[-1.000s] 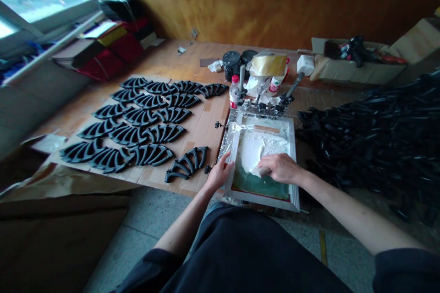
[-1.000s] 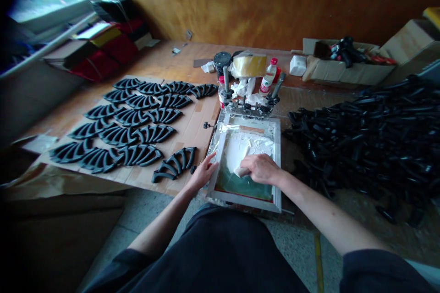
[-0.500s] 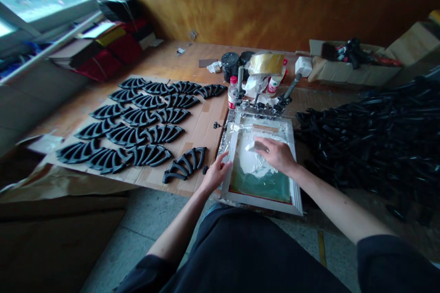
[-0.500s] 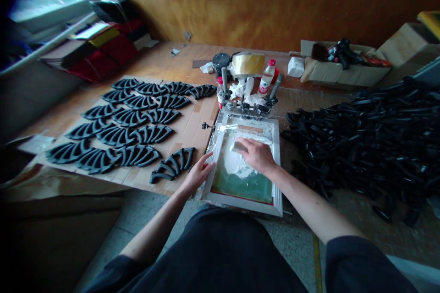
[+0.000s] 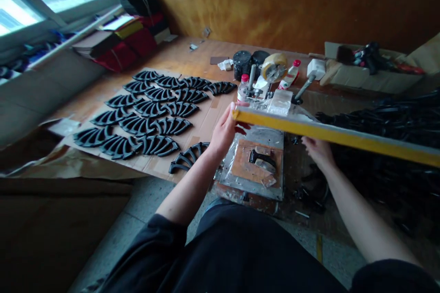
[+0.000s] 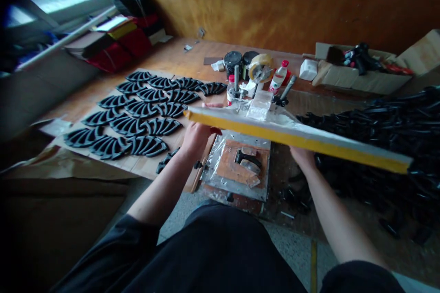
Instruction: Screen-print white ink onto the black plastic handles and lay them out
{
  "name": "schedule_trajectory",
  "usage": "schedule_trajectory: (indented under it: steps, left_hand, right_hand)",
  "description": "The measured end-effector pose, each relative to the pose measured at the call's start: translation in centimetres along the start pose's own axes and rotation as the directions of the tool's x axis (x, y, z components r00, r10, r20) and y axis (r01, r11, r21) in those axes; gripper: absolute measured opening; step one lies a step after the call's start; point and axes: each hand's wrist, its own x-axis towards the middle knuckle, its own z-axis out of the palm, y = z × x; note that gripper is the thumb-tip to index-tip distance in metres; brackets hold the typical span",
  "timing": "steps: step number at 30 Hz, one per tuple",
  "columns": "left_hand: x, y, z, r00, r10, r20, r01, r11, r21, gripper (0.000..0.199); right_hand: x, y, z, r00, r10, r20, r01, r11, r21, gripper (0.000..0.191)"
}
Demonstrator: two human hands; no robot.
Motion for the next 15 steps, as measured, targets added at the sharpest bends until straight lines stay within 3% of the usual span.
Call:
schedule_trajectory:
  steps: [3,6,10,12,15]
  left_hand:
    - [1.3,0.6,0.7,1.000,0.007,0.031,-0.007,1.000,0.017,0.057]
    - [0.7,-1.1,0.0,0.999,-0.008,0.039,0.005,0.997,0.072,0.055]
    - [-2.9,-7.3,-4.0,0.993,-0.106,-0.056,0.119,0.933,0.339,0.047]
    - [-5.6,-11.0,-6.8,0.970,-0.122,-0.209,0.216,0.827,0.519,0.039]
    - [-9.7,-15.6,-10.9,0.915,-0.057,-0.399,0.345,0.623,0.702,0.031]
  right_hand:
    - [-4.0,-2.5,4.9,0.978,-0.055,0.200,0.043,0.997,0.066,0.042]
    - [-6.5,-4.8,7.9,0.946,-0.165,0.279,0.157,0.986,0.052,0.042]
    - [-7.3,-4.9,8.4,0.930,-0.227,0.289,0.246,0.969,-0.031,0.038]
    - [-7.4,-4.5,7.9,0.919,-0.254,0.300,0.284,0.957,-0.059,0.036]
    - [-7.4,-5.3,7.1,0.908,-0.328,0.261,0.374,0.915,-0.153,0.032]
